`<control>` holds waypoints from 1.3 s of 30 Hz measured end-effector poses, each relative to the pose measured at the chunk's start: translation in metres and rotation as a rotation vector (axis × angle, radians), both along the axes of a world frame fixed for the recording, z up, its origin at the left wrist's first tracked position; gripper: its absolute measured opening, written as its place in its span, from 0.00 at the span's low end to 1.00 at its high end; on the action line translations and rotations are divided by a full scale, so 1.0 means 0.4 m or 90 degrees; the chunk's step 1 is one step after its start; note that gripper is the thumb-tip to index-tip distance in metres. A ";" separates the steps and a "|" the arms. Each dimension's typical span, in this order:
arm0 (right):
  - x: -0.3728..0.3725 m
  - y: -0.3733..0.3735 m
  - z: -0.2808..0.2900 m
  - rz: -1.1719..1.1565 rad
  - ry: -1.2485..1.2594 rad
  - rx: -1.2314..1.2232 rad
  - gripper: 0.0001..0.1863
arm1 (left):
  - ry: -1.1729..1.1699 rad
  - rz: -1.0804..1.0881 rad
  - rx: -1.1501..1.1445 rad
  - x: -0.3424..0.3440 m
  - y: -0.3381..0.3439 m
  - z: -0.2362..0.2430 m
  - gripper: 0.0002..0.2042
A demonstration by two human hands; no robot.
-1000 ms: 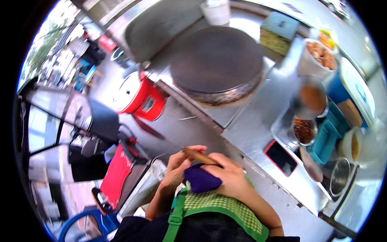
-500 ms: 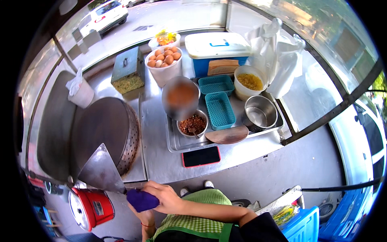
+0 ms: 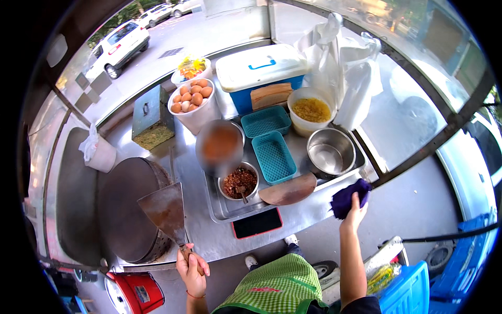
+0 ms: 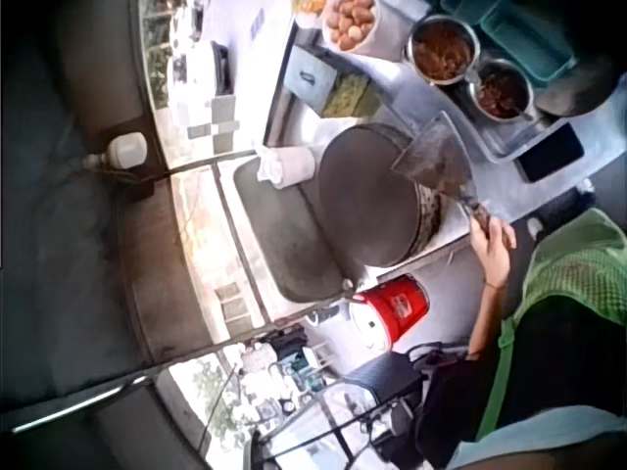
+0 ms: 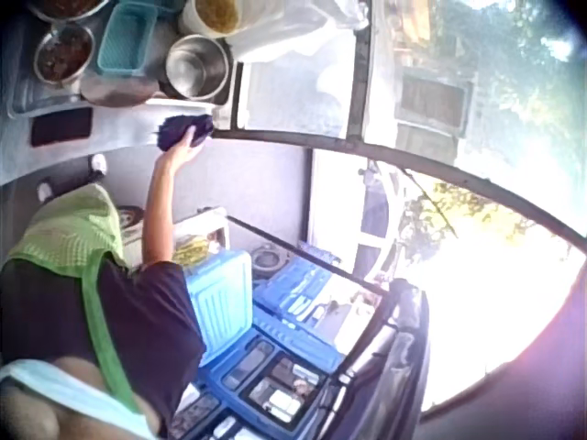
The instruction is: The person organizes a mobile food cart by retrieving ingredients and tools from storage compartments. They place a pot of sauce, a container of noodles, and a bowl of eggs onto the stainless steel counter. The person then cleans the counter surface with a cloth and sharpens a large cleaver using a sharpening steel.
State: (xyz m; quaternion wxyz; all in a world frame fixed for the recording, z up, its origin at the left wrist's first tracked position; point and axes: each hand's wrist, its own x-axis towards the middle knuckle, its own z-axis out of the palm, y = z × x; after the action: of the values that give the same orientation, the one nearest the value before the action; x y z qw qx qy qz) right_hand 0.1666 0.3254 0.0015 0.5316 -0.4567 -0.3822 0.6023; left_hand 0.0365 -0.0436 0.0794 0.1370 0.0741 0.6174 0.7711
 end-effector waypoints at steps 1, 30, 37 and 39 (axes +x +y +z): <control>-0.004 0.055 -0.032 0.015 -0.030 0.002 0.23 | 0.025 0.013 0.001 0.006 0.017 -0.003 0.09; -1.233 0.753 0.488 0.389 -0.407 0.637 0.14 | 0.095 0.116 0.122 -0.739 0.722 0.140 0.06; -1.652 1.055 0.316 0.791 -0.918 0.840 0.16 | 0.172 0.138 -0.009 -0.989 0.944 0.059 0.08; -1.720 1.080 0.250 0.991 -0.881 0.678 0.19 | 0.188 0.142 -0.071 -1.026 0.960 0.023 0.09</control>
State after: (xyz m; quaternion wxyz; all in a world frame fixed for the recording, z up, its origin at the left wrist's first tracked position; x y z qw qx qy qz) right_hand -0.5214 0.7575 0.1015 -0.1784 -0.0493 -0.9709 0.1520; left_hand -0.3739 0.3403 0.0887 -0.0375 0.1095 0.6771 0.7267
